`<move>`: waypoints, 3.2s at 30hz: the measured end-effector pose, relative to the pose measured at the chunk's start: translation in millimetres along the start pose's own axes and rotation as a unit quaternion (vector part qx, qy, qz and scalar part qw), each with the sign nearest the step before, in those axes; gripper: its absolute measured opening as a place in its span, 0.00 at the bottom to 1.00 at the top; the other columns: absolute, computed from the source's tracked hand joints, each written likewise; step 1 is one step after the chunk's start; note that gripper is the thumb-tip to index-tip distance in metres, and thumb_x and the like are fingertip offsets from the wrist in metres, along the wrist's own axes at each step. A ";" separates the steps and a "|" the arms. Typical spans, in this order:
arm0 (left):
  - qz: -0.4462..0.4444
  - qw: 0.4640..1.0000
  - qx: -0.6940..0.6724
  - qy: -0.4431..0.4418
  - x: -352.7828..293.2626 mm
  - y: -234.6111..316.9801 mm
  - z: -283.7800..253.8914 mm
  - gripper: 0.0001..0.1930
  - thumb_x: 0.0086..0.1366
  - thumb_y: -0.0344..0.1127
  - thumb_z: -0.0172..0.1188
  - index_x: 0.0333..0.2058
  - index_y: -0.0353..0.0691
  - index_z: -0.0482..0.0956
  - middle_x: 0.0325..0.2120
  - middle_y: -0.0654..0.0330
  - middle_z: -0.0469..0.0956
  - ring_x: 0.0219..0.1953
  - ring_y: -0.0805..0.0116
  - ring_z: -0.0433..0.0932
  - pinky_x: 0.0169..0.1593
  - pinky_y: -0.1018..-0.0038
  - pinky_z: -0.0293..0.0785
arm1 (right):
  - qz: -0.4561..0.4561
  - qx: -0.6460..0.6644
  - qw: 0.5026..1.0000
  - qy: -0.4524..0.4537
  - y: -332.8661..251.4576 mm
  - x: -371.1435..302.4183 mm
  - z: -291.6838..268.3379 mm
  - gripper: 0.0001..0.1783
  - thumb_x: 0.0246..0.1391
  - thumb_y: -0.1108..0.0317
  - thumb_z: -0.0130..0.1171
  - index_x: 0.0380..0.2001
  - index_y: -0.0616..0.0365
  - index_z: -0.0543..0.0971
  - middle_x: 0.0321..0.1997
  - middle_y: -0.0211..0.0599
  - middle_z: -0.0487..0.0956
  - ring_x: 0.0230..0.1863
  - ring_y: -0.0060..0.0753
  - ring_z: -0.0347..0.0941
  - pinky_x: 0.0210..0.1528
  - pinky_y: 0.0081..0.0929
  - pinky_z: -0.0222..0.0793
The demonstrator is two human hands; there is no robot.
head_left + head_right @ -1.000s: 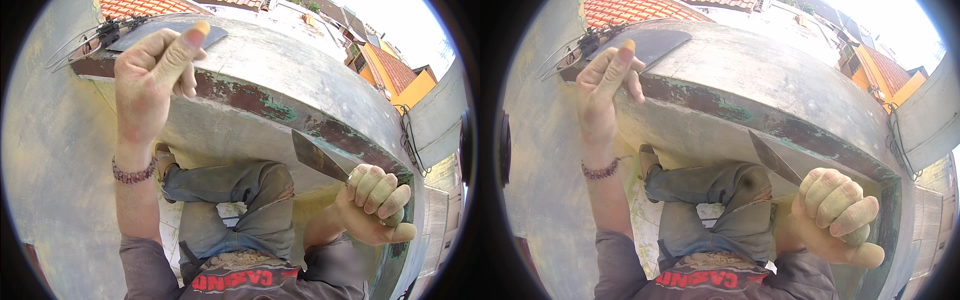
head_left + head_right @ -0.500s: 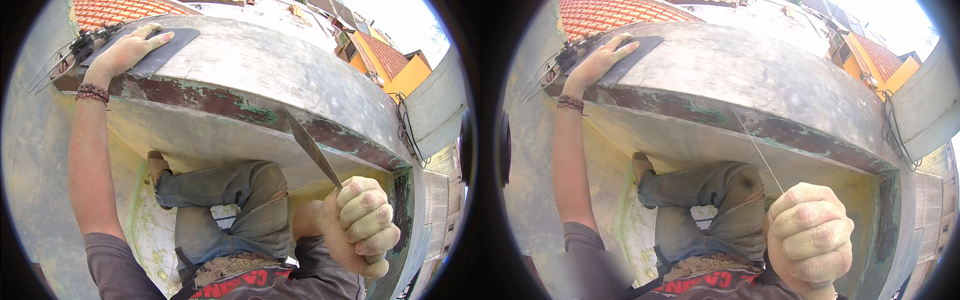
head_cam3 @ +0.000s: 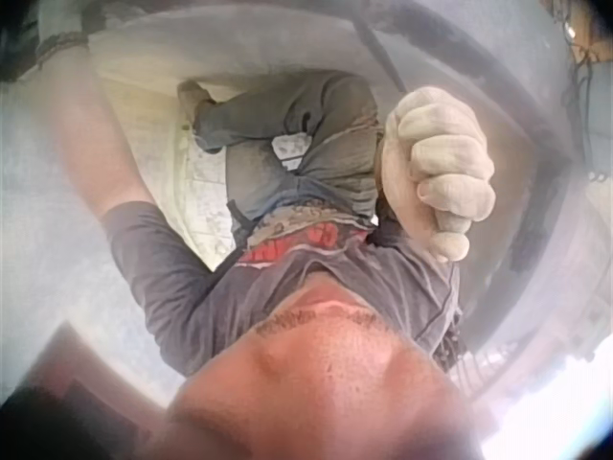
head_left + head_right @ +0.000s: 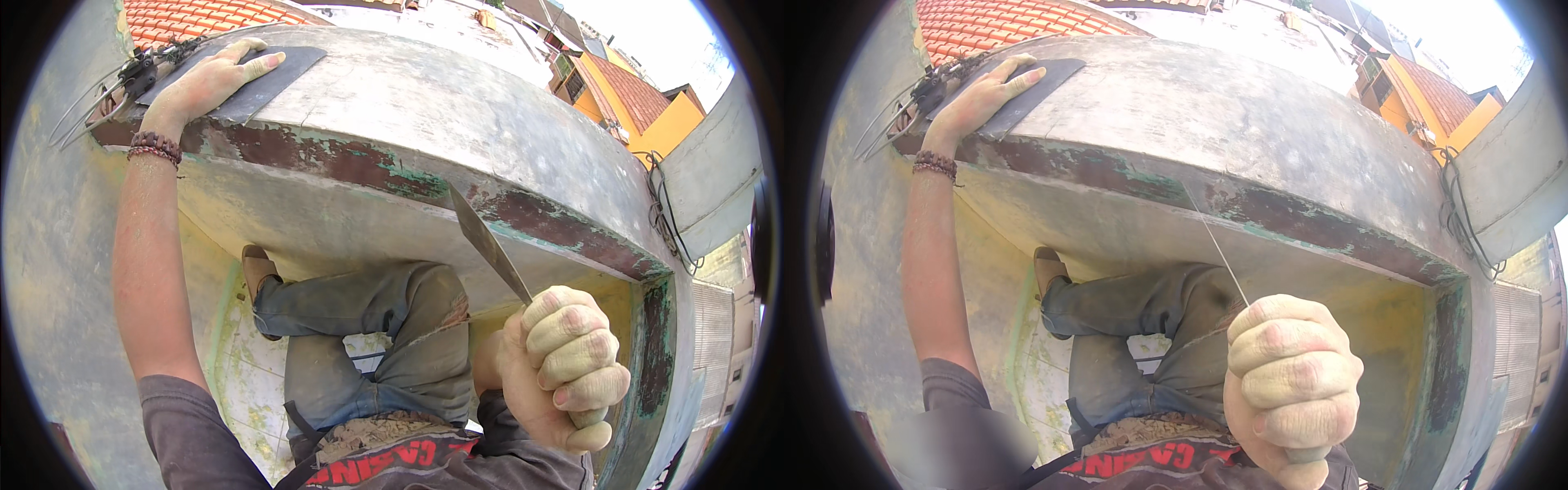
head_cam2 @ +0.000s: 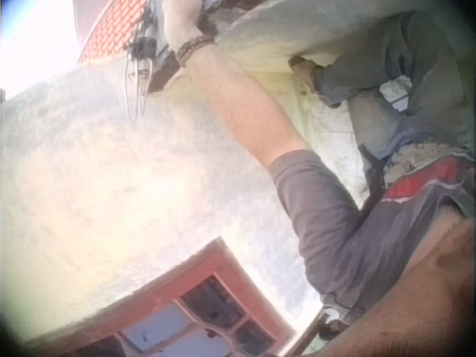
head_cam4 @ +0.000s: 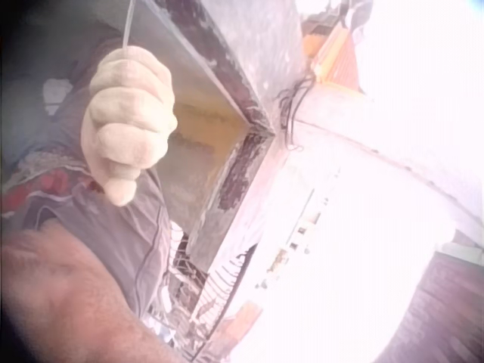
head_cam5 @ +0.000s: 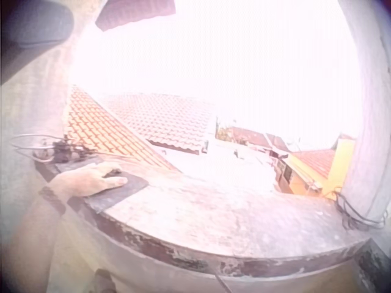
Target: The person scrapes old paint from the curved interior surface of a large water tank using a hand scraper. They work along the upper rim and side walls, removing flaking paint and residue.
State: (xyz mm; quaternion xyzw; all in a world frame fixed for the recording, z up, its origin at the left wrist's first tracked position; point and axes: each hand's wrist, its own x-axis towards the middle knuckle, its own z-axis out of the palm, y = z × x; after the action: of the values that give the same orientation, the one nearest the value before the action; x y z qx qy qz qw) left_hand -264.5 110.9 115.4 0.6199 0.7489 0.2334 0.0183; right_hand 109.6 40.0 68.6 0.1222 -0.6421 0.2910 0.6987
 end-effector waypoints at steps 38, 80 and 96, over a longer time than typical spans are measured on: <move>-0.029 0.999 -0.026 -0.013 0.9 3.0 -2.5 0.38 0.62 0.65 0.52 0.61 0.42 0.66 0.58 0.49 0.68 0.61 0.58 0.65 0.63 0.67 0.59 | -0.021 -0.004 1.000 0.011 -5.6 -1.4 -2.0 0.24 0.60 0.49 0.48 0.19 0.58 0.68 0.12 0.32 0.65 0.09 0.29 0.59 0.12 0.27 0.56; -0.028 1.000 -0.007 0.003 -0.4 -0.7 -0.8 0.39 0.61 0.65 0.54 0.60 0.40 0.66 0.59 0.48 0.67 0.62 0.58 0.65 0.63 0.67 0.59 | 0.009 0.057 0.998 -0.016 22.4 10.2 22.2 0.27 0.60 0.44 0.48 0.20 0.58 0.69 0.13 0.32 0.64 0.11 0.29 0.59 0.13 0.26 0.56; -0.021 1.000 -0.002 0.021 -7.7 3.9 -9.0 0.38 0.59 0.67 0.54 0.57 0.41 0.71 0.58 0.48 0.69 0.61 0.54 0.67 0.63 0.63 0.62 | 0.074 0.079 0.994 -0.017 8.9 12.4 1.1 0.30 0.61 0.40 0.41 0.19 0.56 0.66 0.14 0.30 0.63 0.13 0.26 0.56 0.17 0.26 0.52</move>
State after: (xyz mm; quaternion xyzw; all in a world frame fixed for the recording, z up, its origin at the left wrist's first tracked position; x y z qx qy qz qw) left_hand -261.9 101.2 122.8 0.5991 0.7613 0.2478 0.0086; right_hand 103.7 49.6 79.0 0.1336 -0.6360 0.3898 0.6525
